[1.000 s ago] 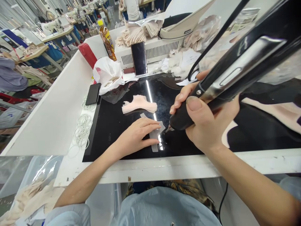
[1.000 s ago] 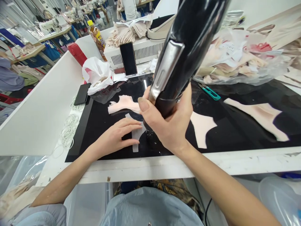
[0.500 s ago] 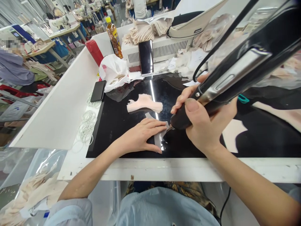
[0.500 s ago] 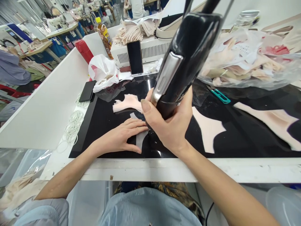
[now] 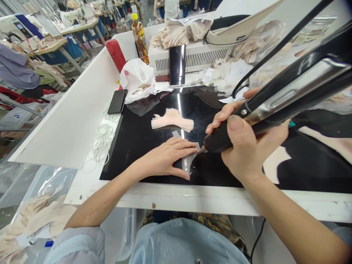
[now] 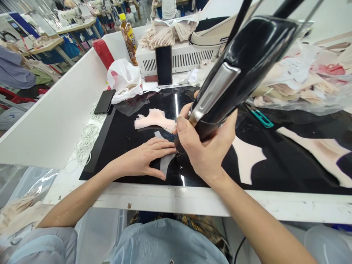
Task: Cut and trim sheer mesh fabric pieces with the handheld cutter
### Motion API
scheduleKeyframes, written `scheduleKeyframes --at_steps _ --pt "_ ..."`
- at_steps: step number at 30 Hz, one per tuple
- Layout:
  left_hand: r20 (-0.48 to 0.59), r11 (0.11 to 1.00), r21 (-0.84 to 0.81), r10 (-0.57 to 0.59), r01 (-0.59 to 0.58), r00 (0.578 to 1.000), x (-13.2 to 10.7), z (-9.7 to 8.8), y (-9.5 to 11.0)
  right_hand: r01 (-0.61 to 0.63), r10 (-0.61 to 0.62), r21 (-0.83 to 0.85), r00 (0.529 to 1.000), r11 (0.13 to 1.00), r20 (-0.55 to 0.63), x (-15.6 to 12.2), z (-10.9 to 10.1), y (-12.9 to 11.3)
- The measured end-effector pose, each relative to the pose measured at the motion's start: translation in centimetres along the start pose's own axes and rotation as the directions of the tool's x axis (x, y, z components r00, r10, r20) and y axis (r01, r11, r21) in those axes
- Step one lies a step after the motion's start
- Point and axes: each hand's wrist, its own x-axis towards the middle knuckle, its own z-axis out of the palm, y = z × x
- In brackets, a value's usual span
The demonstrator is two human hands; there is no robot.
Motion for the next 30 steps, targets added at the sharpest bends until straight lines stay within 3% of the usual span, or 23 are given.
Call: scheduleKeyframes --at_steps 14,19,30 --pt "0.020 1.000 0.002 -0.005 0.005 1.000 0.0 -0.1 -0.1 0.010 -0.009 0.101 1.000 0.995 -0.007 -0.6 0.6 0.1" --pt "0.010 1.000 -0.001 -0.010 0.010 1.000 0.0 -0.2 -0.1 -0.036 0.039 0.052 0.997 0.998 -0.061 -0.7 0.9 0.1" --pt "0.047 1.000 -0.007 -0.011 0.012 0.999 0.0 -0.2 -0.2 -0.088 0.090 0.095 0.996 0.992 -0.019 -1.5 1.6 -1.3"
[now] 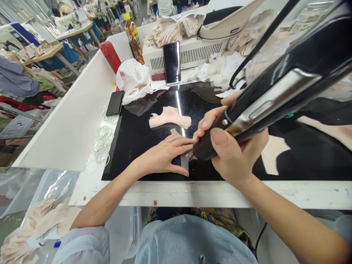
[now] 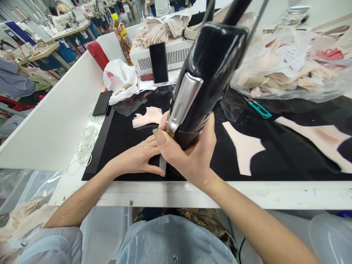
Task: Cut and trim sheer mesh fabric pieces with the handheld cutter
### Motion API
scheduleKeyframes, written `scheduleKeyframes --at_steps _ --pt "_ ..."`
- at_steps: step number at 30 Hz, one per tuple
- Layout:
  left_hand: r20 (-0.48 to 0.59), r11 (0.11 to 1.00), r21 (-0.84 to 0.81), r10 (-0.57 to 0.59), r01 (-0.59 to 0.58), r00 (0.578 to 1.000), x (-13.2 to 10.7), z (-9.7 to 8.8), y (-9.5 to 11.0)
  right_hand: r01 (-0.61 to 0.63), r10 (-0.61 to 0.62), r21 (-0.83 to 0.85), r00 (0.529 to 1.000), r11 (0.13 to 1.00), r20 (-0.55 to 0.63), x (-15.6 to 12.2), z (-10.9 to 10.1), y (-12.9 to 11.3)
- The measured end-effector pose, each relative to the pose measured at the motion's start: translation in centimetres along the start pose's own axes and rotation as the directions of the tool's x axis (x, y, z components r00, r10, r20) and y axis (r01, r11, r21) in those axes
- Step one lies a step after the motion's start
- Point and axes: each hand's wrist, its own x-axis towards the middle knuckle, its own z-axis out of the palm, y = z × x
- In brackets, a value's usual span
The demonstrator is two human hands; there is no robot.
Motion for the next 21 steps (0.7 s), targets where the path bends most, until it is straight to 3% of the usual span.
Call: scheduleKeyframes --at_steps 4,14,21 --pt "0.006 1.000 0.009 -0.003 0.003 1.000 -0.1 0.0 -0.1 -0.008 0.007 -0.039 1.000 0.999 -0.021 -0.1 0.1 -0.2" --pt "0.010 0.999 -0.044 0.004 -0.004 1.000 0.0 -0.3 0.3 0.001 -0.006 0.047 0.994 0.999 0.111 -0.9 -0.7 -0.8" --pt "0.043 0.997 -0.078 -0.011 0.014 0.999 0.1 -0.5 0.4 -0.024 0.020 0.033 0.993 0.999 0.117 -1.5 -0.5 -1.1"
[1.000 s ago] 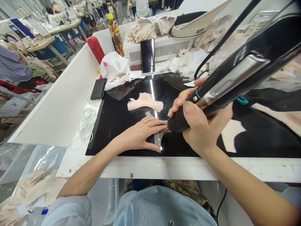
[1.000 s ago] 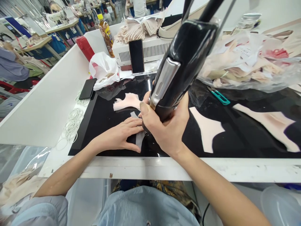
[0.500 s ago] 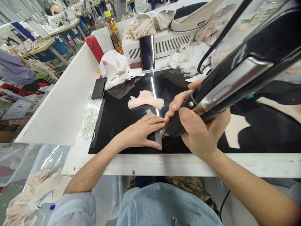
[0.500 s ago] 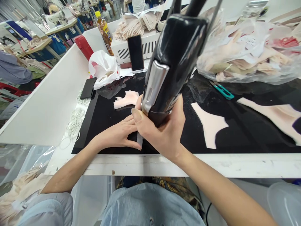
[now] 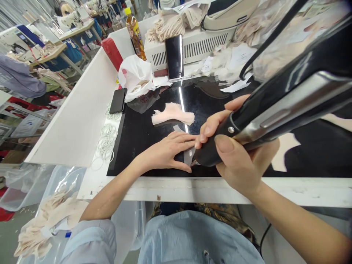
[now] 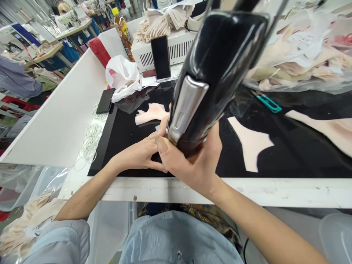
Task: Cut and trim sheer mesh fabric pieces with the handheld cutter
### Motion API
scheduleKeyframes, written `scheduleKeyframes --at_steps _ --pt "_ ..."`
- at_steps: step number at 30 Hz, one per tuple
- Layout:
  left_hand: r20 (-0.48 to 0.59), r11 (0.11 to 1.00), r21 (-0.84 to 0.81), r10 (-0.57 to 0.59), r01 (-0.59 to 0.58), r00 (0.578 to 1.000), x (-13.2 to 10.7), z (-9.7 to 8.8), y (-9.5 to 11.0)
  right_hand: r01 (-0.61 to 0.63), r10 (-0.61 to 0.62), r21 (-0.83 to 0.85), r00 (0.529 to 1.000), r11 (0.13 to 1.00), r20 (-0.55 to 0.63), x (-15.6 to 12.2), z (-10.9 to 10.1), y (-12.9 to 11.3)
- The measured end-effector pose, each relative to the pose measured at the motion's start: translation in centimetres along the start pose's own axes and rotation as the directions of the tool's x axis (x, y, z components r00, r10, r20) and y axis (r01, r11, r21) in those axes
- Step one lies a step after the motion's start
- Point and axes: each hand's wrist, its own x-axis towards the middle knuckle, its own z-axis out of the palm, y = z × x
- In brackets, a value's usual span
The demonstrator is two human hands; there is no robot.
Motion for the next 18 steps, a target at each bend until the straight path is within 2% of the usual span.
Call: scheduleKeyframes --at_steps 5,11,18 --pt "-0.087 1.000 0.003 0.022 -0.022 0.996 -0.3 -0.1 -0.6 -0.005 0.005 -0.022 1.000 1.000 -0.026 0.3 -0.6 -0.2" --pt "-0.235 1.000 0.023 -0.002 0.008 0.972 -0.4 -0.3 -1.2 -0.012 0.012 -0.006 1.000 1.000 -0.026 1.3 -3.0 -0.5" --pt "-0.237 0.996 0.085 0.024 -0.004 0.971 -0.1 0.5 -1.0 0.065 -0.073 -0.084 0.993 0.994 -0.097 3.0 -4.8 -0.5"
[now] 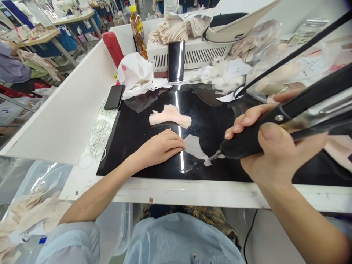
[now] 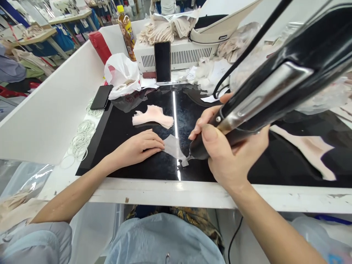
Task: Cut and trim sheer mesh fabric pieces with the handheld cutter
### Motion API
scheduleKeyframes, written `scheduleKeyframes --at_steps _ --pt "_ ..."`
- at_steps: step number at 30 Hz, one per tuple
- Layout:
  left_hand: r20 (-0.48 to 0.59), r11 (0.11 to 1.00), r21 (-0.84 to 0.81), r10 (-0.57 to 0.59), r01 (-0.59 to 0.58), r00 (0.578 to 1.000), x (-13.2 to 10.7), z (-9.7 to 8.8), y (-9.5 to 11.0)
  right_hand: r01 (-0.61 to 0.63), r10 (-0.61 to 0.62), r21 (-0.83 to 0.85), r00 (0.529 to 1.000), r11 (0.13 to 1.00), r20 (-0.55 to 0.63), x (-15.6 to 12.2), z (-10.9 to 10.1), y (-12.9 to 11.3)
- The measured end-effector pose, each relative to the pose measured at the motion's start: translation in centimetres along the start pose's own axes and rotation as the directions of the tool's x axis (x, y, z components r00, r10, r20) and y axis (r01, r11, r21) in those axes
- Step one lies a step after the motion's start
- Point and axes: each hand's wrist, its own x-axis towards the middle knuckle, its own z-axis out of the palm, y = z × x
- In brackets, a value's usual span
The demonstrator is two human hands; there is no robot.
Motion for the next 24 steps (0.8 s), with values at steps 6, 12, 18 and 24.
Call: scheduleKeyframes --at_steps 6,12,18,24 --pt "0.064 0.999 -0.036 0.009 -0.007 0.998 0.0 0.5 0.9 0.073 -0.074 -0.083 0.997 0.994 -0.018 1.0 -0.9 0.1" --pt "0.025 0.996 -0.073 0.043 -0.041 0.999 0.5 0.8 0.6 0.067 -0.071 -0.074 0.996 0.995 -0.054 1.5 0.4 0.0" --pt "0.092 0.991 -0.120 0.078 -0.066 0.993 0.5 0.5 0.6 0.037 -0.037 -0.021 0.999 0.999 -0.004 0.4 2.6 0.4" --pt "0.096 0.989 -0.120 0.102 -0.091 0.990 0.8 0.6 0.9 -0.040 0.041 -0.030 0.997 0.999 0.058 -1.2 3.4 0.2"
